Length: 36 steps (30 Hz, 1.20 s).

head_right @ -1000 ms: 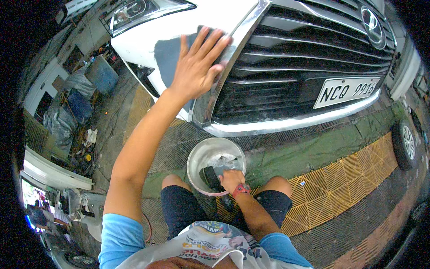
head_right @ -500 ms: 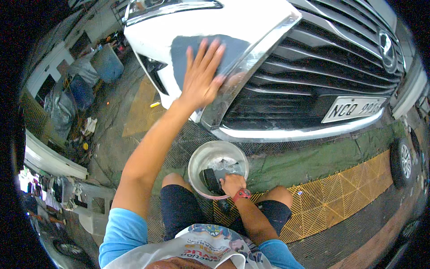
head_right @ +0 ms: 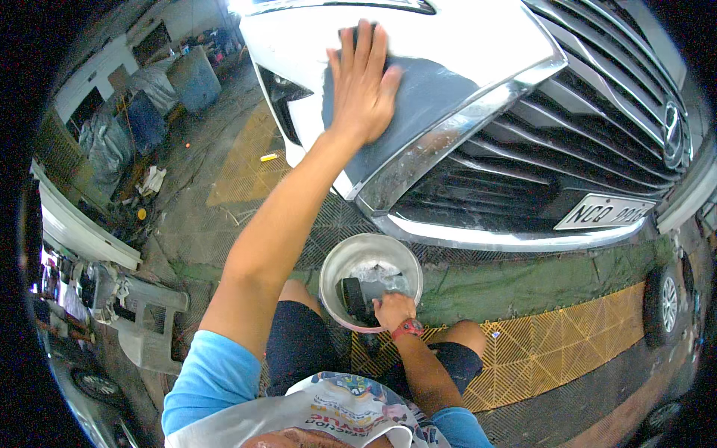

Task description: The person kneels in front of a white car and scrubs the front bumper with a sponge, repeatedly dipping it into a bucket of water. Another person is visible in the background working on the car's wheel area.

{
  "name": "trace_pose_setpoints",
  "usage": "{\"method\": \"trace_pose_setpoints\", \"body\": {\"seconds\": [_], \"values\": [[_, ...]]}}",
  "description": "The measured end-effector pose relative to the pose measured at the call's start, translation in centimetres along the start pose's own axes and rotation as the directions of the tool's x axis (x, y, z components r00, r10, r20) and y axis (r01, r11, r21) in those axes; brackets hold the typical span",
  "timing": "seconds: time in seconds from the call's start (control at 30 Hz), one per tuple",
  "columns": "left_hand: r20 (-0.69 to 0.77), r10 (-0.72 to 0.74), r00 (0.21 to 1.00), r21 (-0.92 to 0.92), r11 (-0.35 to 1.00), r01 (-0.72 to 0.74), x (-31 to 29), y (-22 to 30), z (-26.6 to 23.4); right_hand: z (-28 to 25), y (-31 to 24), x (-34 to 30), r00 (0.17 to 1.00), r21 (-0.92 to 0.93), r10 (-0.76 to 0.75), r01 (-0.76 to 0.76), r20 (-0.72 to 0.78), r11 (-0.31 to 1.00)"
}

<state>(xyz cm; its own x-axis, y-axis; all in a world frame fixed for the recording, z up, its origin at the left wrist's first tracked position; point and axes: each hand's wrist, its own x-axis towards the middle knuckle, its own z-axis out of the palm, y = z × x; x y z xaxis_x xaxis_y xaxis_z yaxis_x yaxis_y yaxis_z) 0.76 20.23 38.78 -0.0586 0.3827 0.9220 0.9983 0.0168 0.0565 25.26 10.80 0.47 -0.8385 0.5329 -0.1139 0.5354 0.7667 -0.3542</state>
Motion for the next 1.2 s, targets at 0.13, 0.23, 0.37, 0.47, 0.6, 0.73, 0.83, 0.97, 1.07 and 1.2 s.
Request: {"method": "trace_pose_setpoints", "body": {"seconds": [0.13,0.23,0.37,0.47,0.6,0.73,0.83,0.97,1.07,1.2], "values": [[-0.011,-0.085,0.996,-0.067,0.994,0.084,-2.6,0.3,0.7,0.4,0.6,-0.3,1.0,0.002,0.005,-0.005,-0.005,1.0],[0.089,-0.196,0.977,-0.093,0.975,0.204,-9.8,-1.2,0.4,-0.3,-0.1,-0.3,0.999,0.002,0.037,-0.037,-0.003,0.999],[-0.043,-0.248,0.968,-0.054,0.968,0.245,-3.5,-2.2,0.7,-0.3,-0.6,-0.6,1.0,0.015,0.021,-0.021,-0.015,1.0],[-0.156,-0.307,0.939,-0.072,0.951,0.299,-0.5,-1.5,0.6,-0.7,-0.2,0.1,1.0,-0.025,0.025,-0.025,-0.005,0.999],[0.06,-0.532,0.845,-0.168,0.829,0.534,-11.5,-2.7,1.6,-0.6,-0.6,-0.2,0.999,-0.055,0.033,-0.032,0.031,0.998],[0.062,-0.639,0.767,-0.197,0.746,0.637,-9.5,-1.5,2.2,-0.6,-0.4,0.0,0.998,-0.083,0.045,-0.042,0.034,0.996],[-0.308,-0.383,0.871,-0.087,0.923,0.375,-0.6,1.2,2.3,-0.3,-0.9,0.2,0.999,-0.081,0.035,-0.034,0.01,0.996],[-0.228,-0.266,0.937,-0.087,0.964,0.253,-3.0,0.7,1.8,-0.6,-0.3,-0.2,0.996,-0.066,0.076,-0.074,0.038,0.995],[-0.043,-0.376,0.926,-0.15,0.918,0.366,-11.7,-3.0,1.5,-0.6,-0.5,-0.3,0.999,-0.061,0.04,-0.039,0.02,0.997],[-0.05,-0.803,0.594,-0.301,0.579,0.758,-14.6,-3.6,2.7,-0.8,-1.6,-0.1,0.998,-0.064,0.041,-0.039,0.041,0.997]]}}
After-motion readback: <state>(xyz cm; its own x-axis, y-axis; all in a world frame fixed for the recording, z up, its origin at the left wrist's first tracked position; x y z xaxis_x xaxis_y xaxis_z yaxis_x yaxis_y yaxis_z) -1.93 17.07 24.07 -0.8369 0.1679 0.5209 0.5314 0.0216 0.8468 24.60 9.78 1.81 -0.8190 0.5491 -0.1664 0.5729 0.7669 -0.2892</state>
